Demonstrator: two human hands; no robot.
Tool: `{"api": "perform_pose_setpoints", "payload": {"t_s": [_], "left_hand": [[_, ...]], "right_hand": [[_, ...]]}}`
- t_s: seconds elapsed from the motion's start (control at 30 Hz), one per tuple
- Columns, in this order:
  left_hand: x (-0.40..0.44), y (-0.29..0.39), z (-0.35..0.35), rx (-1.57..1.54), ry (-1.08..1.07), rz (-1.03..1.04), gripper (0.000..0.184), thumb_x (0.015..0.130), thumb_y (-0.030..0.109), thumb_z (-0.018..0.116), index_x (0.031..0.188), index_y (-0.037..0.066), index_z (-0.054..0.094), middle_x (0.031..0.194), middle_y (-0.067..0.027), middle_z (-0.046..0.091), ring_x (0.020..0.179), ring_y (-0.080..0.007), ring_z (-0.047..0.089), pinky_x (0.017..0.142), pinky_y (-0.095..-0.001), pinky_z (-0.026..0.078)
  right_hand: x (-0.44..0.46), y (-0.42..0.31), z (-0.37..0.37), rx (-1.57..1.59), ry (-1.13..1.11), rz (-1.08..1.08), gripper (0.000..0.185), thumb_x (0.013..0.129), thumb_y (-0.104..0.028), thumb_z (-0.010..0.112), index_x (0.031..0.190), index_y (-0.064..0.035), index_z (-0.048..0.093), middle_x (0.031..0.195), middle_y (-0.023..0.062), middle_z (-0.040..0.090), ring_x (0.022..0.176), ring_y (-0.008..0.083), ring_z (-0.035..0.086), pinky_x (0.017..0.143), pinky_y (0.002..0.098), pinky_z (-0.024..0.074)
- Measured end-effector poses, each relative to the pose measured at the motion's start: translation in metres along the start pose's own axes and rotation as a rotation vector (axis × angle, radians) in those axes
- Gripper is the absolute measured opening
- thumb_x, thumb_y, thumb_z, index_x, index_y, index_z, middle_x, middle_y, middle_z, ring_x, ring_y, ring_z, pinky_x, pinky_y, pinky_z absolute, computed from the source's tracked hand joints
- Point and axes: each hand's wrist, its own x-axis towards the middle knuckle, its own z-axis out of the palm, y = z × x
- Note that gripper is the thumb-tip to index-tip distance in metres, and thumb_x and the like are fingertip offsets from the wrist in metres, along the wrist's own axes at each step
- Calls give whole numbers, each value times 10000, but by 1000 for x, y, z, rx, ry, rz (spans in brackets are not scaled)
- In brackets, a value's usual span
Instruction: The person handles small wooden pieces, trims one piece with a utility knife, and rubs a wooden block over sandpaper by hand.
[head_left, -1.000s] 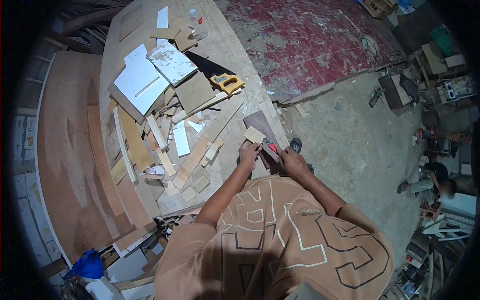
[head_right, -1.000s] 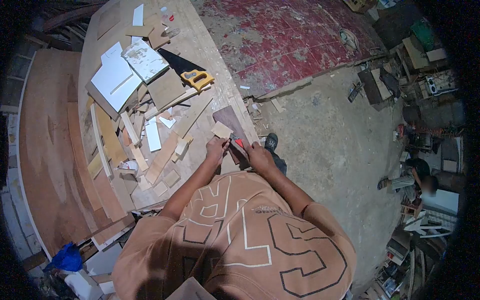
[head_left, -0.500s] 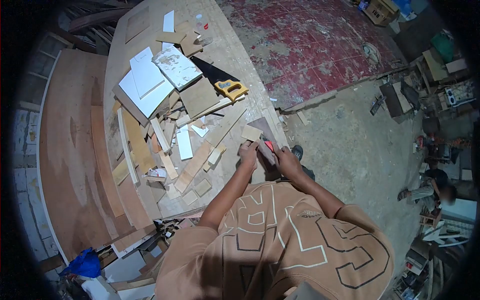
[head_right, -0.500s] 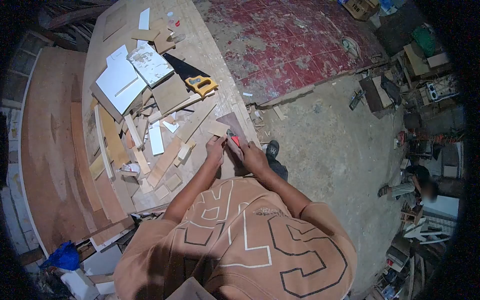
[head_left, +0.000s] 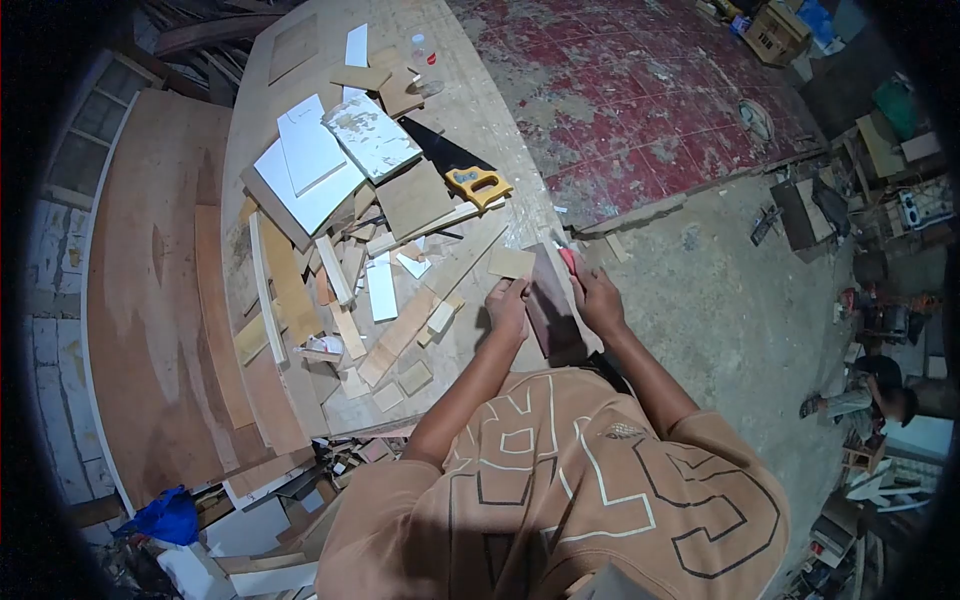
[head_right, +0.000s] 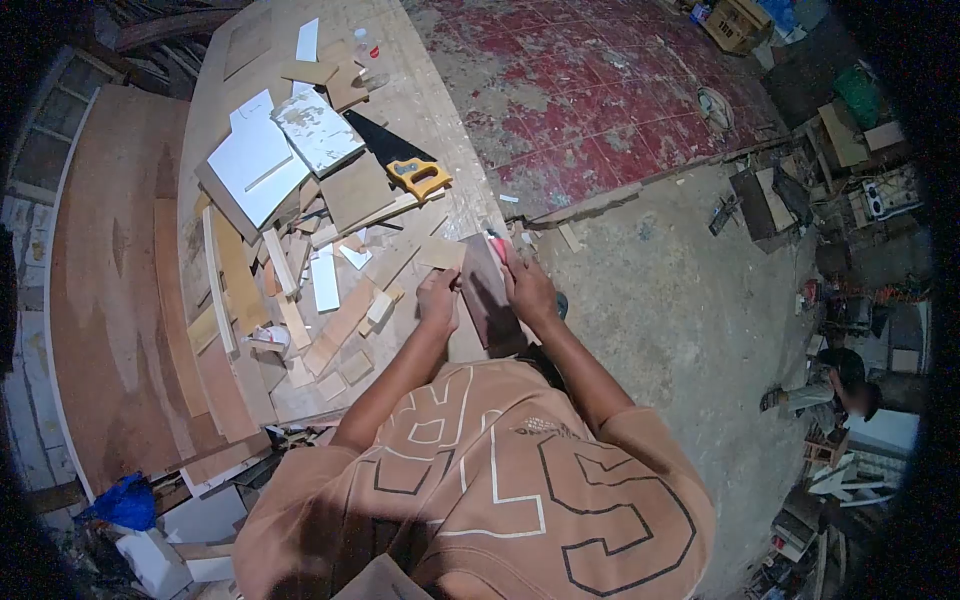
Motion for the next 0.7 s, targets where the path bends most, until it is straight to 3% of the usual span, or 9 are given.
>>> {"api": "perform_pose_setpoints", "payload": {"t_s": [0.1,0.23,0.53,0.6,0.7], "left_hand": [[5,9,1,-60,43,-23,74,848,37,650,801,70,603,771,-15,603,653,-104,537,616,-228,440],[3,17,6,-95,48,-7,76,852,34,644,802,68,598,761,-15,595,650,-99,529,620,-217,442],[5,15,5,-58,101,9,88,864,54,653,802,76,596,775,-12,602,663,-90,525,654,-216,443],[3,15,8,-63,126,58,173,852,112,698,716,55,606,676,-6,585,588,-87,506,572,-228,396],[3,16,6,-21,113,77,152,849,109,702,735,50,619,685,-11,592,599,-89,513,578,-227,398]], "right_hand": [[-7,-12,-14,69,-128,-187,393,927,-230,572,1307,-133,557,862,147,560,759,350,593,664,443,496],[-16,-22,-11,36,-202,-234,458,928,-242,575,1372,-163,494,840,129,542,730,320,589,608,431,490],[-15,-26,-5,60,-228,-155,477,932,-217,571,1395,-174,464,840,158,540,721,340,579,620,439,485],[-15,-27,-4,61,-230,-153,480,933,-215,569,1399,-178,459,838,158,539,726,344,579,623,440,486],[-14,-29,-5,62,-237,-133,469,933,-216,567,1391,-177,471,848,160,544,746,357,584,637,447,486]]}}
